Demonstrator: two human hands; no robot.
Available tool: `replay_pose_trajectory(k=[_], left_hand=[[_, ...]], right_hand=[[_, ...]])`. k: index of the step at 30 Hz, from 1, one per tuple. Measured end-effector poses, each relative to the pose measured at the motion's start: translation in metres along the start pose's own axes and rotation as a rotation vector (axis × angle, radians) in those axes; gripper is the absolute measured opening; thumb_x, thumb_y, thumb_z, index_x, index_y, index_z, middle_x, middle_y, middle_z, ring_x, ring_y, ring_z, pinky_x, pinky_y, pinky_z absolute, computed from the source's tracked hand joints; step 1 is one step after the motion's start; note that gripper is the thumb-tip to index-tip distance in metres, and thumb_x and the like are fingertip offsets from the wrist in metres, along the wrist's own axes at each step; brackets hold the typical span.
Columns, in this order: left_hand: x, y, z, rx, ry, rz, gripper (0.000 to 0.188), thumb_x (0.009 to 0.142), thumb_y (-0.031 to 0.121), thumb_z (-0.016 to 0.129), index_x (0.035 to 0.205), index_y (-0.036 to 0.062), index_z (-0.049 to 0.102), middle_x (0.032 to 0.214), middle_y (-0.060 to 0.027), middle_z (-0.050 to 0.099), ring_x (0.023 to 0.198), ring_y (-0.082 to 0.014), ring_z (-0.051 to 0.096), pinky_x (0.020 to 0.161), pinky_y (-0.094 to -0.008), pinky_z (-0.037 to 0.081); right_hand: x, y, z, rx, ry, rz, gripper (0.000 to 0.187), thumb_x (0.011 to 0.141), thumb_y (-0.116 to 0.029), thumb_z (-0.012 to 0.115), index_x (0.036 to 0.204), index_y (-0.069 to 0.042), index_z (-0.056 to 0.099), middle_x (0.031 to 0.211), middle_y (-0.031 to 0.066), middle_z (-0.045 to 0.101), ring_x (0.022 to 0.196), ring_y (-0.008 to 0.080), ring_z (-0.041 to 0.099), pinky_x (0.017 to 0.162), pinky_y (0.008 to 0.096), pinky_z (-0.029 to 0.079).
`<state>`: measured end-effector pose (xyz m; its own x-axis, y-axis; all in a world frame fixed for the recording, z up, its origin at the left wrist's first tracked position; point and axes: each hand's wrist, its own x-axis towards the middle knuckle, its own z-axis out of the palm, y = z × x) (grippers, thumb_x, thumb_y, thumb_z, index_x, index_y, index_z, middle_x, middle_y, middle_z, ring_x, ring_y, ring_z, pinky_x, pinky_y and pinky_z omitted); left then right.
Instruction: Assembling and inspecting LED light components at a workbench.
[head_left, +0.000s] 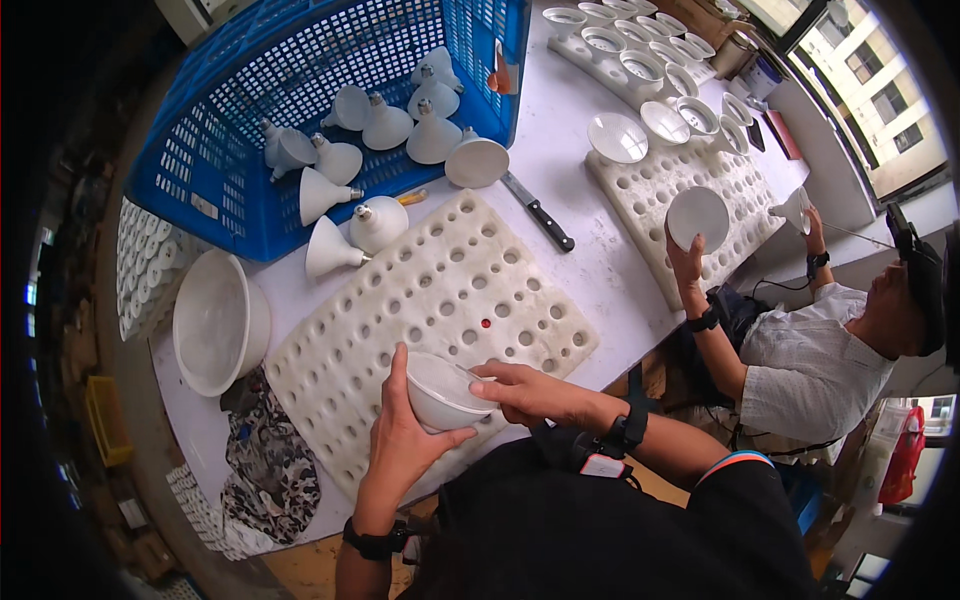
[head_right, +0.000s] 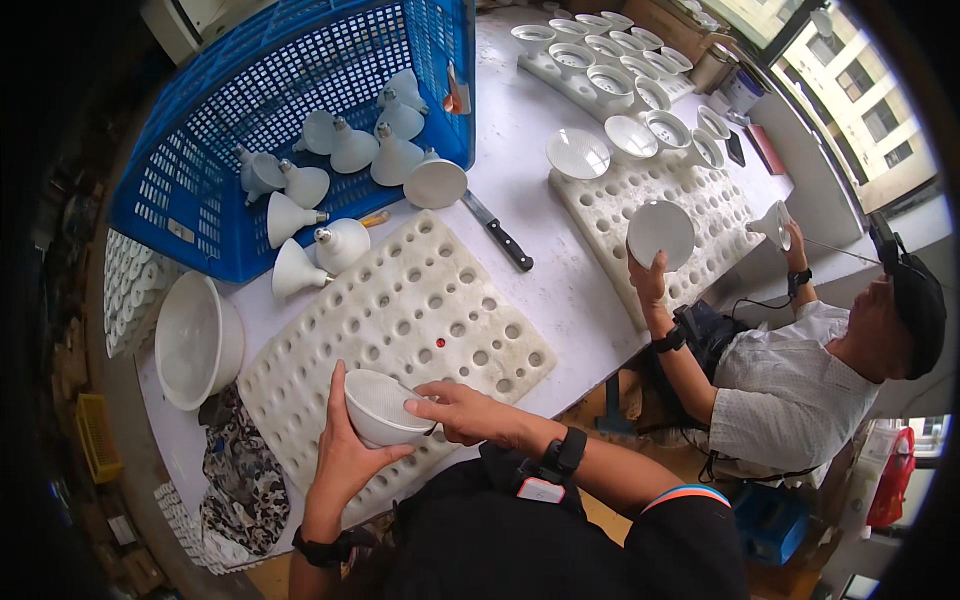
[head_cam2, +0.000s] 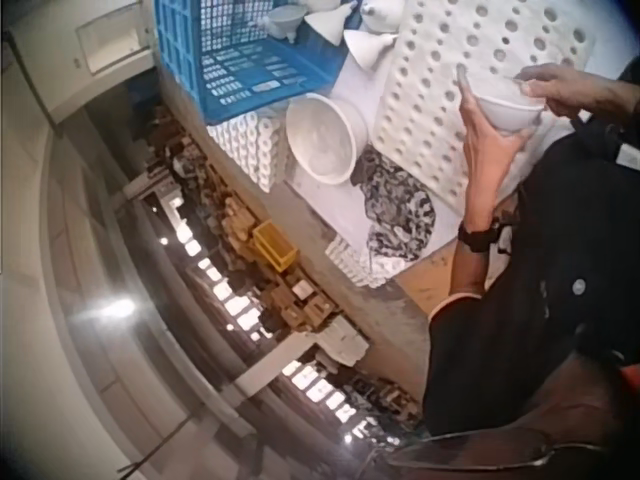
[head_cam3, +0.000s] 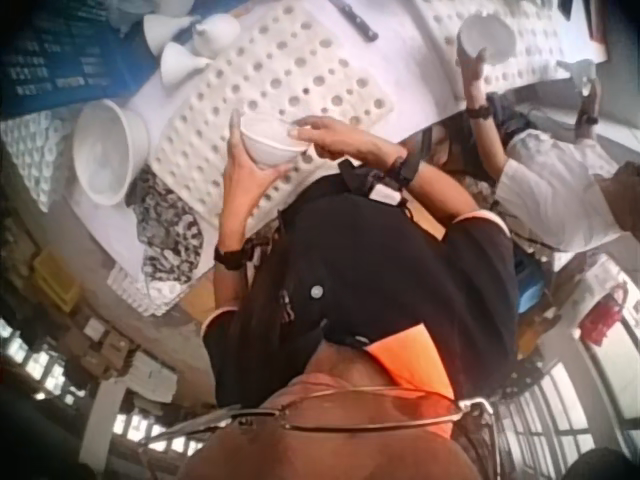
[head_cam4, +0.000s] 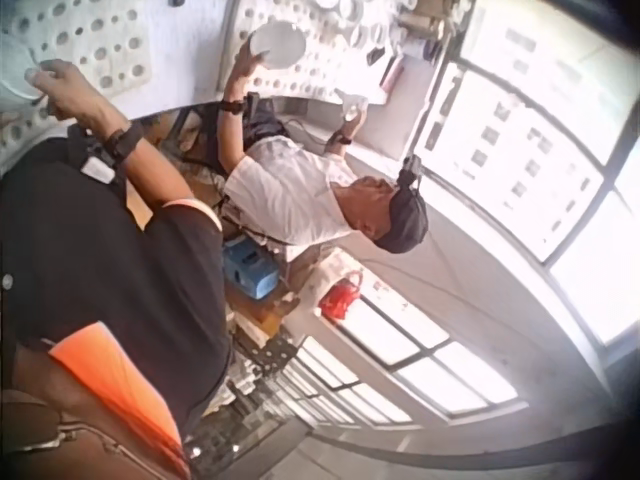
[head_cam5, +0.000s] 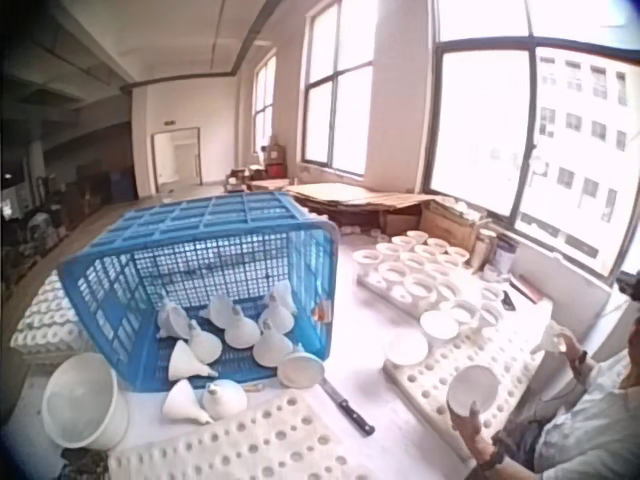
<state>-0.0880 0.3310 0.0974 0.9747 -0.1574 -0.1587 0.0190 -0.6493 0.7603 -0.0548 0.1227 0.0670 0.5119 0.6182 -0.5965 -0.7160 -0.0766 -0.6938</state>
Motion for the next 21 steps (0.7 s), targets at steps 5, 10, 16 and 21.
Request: replay_pose_trajectory(k=[5,10,16,21], left_hand=[[-0.009,-0.02,0.018,-0.455,0.014,-0.009,0.115,0.058,0.015,0.083,0.144,0.0128,0.006,0.128,-0.0211,0.041,0.114,-0.0321,0.049,0.092,-0.0403,0.045],[-0.011,-0.012,0.015,-0.695,0.052,-0.099,0.113,0.06,0.018,0.082,0.144,0.0144,0.006,0.125,-0.0201,0.041,0.109,-0.0285,0.052,0.08,-0.0352,0.051],[-0.019,-0.019,0.003,-0.911,-0.043,-0.259,0.11,0.065,0.035,0.079,0.144,0.0145,0.006,0.109,-0.0161,0.05,0.066,-0.0177,0.058,0.046,-0.0249,0.049],[-0.023,-0.024,0.004,-1.19,-0.139,-0.292,0.113,0.066,0.044,0.078,0.145,0.0142,0.003,0.101,-0.0157,0.053,0.058,-0.0166,0.056,0.04,-0.0244,0.046]], right_hand=[[-0.016,-0.002,0.006,-0.017,0.048,-0.016,0.056,0.088,-0.044,0.057,0.121,0.001,0.05,0.079,0.0041,0.054,0.05,0.0049,0.034,0.042,0.021,0.027],[-0.026,-0.003,0.011,-0.043,0.055,-0.071,0.047,0.09,-0.04,0.054,0.113,0.001,0.055,0.078,0.0038,0.057,0.05,0.0045,0.035,0.044,0.0207,0.03],[-0.017,0.014,0.013,-0.155,0.173,-0.299,0.04,0.088,-0.03,0.062,0.113,0.0,0.056,0.075,0.0017,0.056,0.061,0.0068,0.044,0.058,0.0225,0.04],[-0.016,0.011,0.014,-0.281,0.246,-0.476,0.028,0.082,-0.025,0.069,0.106,-0.011,0.064,0.093,-0.0015,0.052,0.066,0.0053,0.042,0.06,0.0206,0.038]])
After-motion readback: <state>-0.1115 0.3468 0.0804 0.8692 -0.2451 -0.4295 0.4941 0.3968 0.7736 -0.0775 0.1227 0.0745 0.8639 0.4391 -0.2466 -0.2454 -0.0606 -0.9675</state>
